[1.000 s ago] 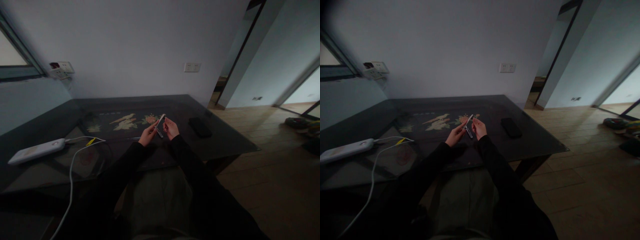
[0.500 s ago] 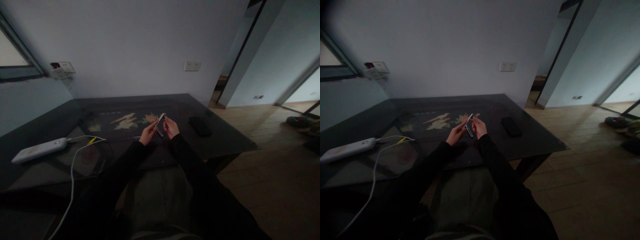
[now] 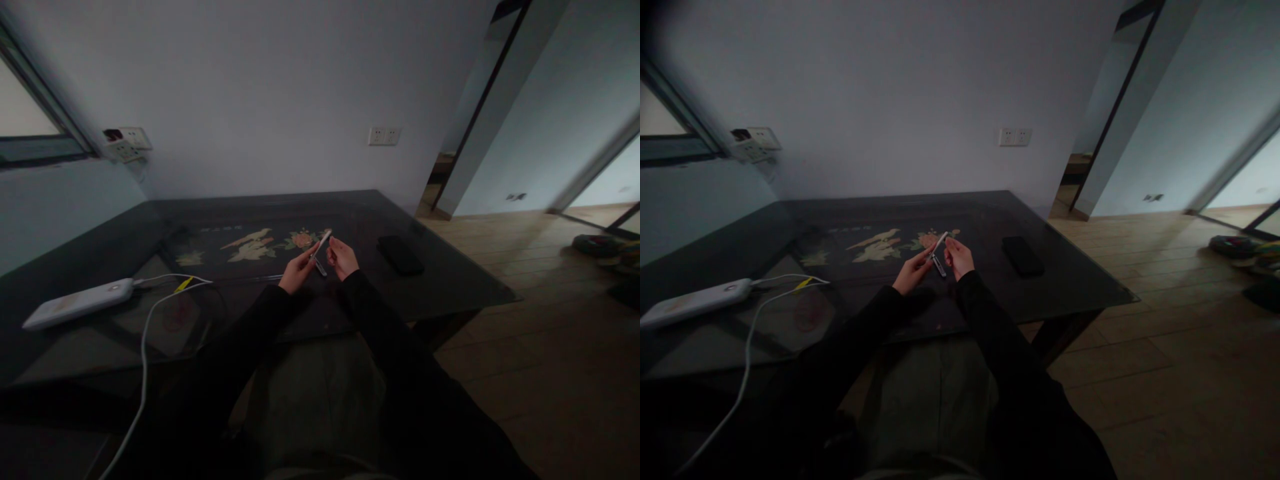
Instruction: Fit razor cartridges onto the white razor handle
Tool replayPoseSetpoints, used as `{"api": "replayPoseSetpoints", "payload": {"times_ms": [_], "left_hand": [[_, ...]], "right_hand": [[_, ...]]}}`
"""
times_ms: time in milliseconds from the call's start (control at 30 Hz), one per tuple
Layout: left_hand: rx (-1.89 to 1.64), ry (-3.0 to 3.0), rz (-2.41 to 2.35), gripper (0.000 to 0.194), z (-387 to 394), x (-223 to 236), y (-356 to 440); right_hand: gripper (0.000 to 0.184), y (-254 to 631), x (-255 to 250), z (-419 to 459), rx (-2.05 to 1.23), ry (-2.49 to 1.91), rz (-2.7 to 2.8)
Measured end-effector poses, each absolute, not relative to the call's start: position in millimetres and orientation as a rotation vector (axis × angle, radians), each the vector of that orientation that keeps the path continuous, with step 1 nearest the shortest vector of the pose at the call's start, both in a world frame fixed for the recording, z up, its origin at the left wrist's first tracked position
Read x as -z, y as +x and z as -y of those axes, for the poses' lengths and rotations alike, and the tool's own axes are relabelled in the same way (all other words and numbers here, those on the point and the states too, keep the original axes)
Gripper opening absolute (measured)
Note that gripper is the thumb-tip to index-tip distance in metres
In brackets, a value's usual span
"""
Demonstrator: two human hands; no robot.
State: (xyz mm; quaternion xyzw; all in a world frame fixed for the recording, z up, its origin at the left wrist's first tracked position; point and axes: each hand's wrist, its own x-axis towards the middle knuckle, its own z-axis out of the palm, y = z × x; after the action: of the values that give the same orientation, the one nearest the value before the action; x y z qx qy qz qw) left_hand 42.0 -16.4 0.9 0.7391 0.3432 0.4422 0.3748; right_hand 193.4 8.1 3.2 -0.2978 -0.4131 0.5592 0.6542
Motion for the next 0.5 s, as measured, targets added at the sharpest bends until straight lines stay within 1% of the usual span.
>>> {"api": "replayPoseSetpoints", "payload": {"times_ms": [200, 500], "left_hand": [[-1.100, 1.873, -0.776, 0.061, 16.2, 1.7, 42.1], [-1.159, 1.883, -0.902, 0.059, 10.0, 5.5, 41.1]], "right_hand": [[0.049, 195.1, -1.9, -8.8, -1.284, -0.672, 0.937], [0.043, 193.2, -5.0, -7.1, -1.276, -0.664, 0.949]]}}
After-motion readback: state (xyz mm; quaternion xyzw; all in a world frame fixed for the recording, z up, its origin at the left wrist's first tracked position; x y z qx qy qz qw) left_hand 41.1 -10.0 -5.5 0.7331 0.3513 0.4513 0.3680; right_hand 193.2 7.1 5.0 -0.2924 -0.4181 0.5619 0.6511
